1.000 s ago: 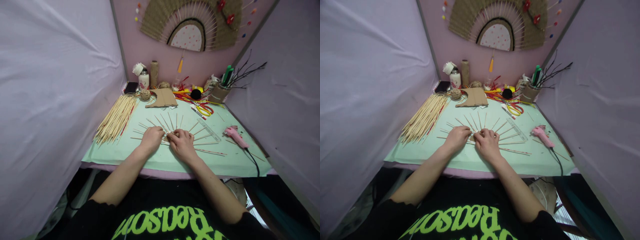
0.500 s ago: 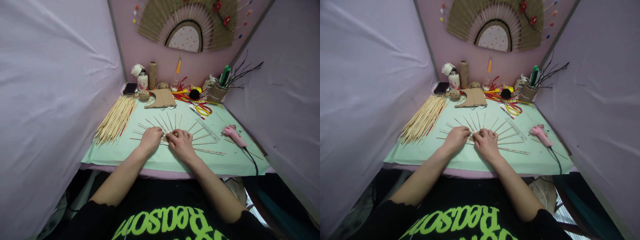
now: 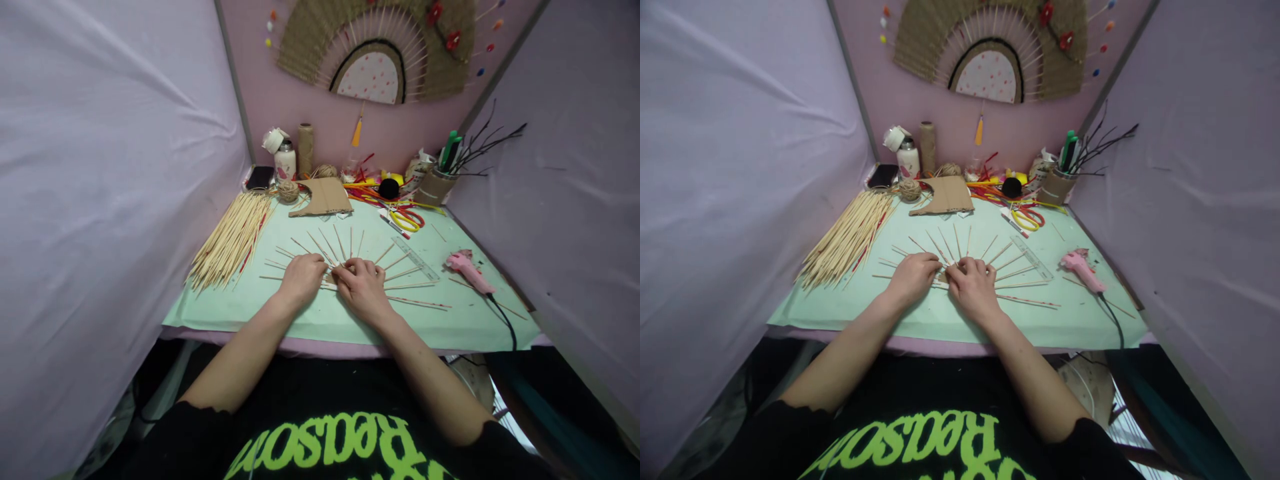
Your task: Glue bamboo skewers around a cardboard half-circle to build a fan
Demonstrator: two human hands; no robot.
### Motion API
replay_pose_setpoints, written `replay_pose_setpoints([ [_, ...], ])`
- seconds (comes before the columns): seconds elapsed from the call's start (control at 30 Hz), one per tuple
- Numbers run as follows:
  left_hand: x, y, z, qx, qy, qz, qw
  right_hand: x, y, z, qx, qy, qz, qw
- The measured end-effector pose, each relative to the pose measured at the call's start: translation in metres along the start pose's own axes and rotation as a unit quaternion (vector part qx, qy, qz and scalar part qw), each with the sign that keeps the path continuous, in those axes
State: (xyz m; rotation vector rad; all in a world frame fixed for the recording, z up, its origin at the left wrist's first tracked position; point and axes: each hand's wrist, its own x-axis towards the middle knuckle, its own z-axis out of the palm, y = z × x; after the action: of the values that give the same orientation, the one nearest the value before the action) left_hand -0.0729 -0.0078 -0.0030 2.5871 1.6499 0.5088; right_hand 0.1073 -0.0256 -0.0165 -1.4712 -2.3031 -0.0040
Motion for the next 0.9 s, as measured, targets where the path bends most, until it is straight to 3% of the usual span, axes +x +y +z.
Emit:
replay_pose_setpoints([
  [0.9, 0.0008, 0.0035, -0.0045, 0.022, -0.012, -0.004, 1.000, -0.0010, -0.0001, 0.0005, -0.001, 0.005, -0.001, 1.000],
])
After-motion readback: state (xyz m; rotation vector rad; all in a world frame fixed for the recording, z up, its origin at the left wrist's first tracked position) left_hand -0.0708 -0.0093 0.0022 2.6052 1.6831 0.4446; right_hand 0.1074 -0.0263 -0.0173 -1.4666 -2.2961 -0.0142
